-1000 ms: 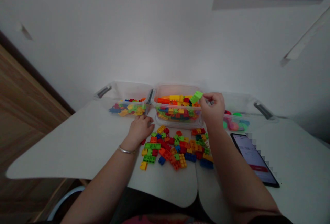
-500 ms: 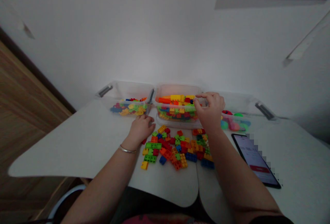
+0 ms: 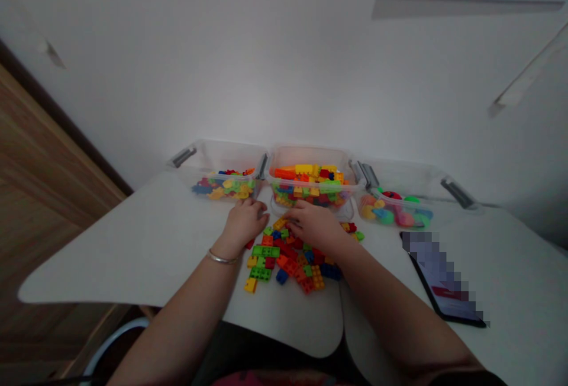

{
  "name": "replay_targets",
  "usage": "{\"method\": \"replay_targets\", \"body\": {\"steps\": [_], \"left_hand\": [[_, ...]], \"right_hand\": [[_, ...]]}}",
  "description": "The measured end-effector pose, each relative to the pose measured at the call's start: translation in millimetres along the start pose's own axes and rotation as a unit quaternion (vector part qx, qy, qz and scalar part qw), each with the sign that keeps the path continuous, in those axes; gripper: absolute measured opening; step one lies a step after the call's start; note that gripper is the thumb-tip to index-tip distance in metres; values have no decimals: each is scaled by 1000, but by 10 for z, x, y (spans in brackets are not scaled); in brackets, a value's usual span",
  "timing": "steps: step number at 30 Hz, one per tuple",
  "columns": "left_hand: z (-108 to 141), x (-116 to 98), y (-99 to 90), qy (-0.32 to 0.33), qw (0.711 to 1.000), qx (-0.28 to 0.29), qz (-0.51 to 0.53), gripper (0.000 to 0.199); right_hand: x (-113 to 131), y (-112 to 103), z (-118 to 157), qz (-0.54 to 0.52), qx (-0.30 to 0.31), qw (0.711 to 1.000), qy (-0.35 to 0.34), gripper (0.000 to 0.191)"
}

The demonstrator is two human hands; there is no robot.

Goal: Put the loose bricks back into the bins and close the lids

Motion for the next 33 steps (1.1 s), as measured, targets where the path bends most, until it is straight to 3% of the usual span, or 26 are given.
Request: {"method": "replay_targets", "body": {"steps": [6, 13, 19, 25, 33], "left_hand": [[-1, -1, 3, 3, 1000, 0, 4, 34], [-5, 16, 27, 4, 1000, 7, -1, 35], [-3, 14, 24, 4, 1000, 4, 2, 36], [6, -2, -7, 0, 1000, -3, 7, 34], [-2, 1, 9, 2, 1000, 0, 0, 35]], "right_hand": [[-43, 209, 8, 23, 36, 999, -7, 40], [-69, 203, 17, 50, 61, 997, -12, 30], [-117, 177, 0, 83, 73, 993, 28, 30], [-166, 143, -15, 77, 26, 995, 65, 27], [-192, 213, -32, 92, 10, 995, 43, 27]]}}
Point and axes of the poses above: each hand's wrist, its own z-axis away from the middle knuckle, its own y-axis out of the palm, x = y × z, the point moved 5 cm from there along -z, towards the middle knuckle, and after that the axes turned 13 degrees about -x, right-handed, at the moved point
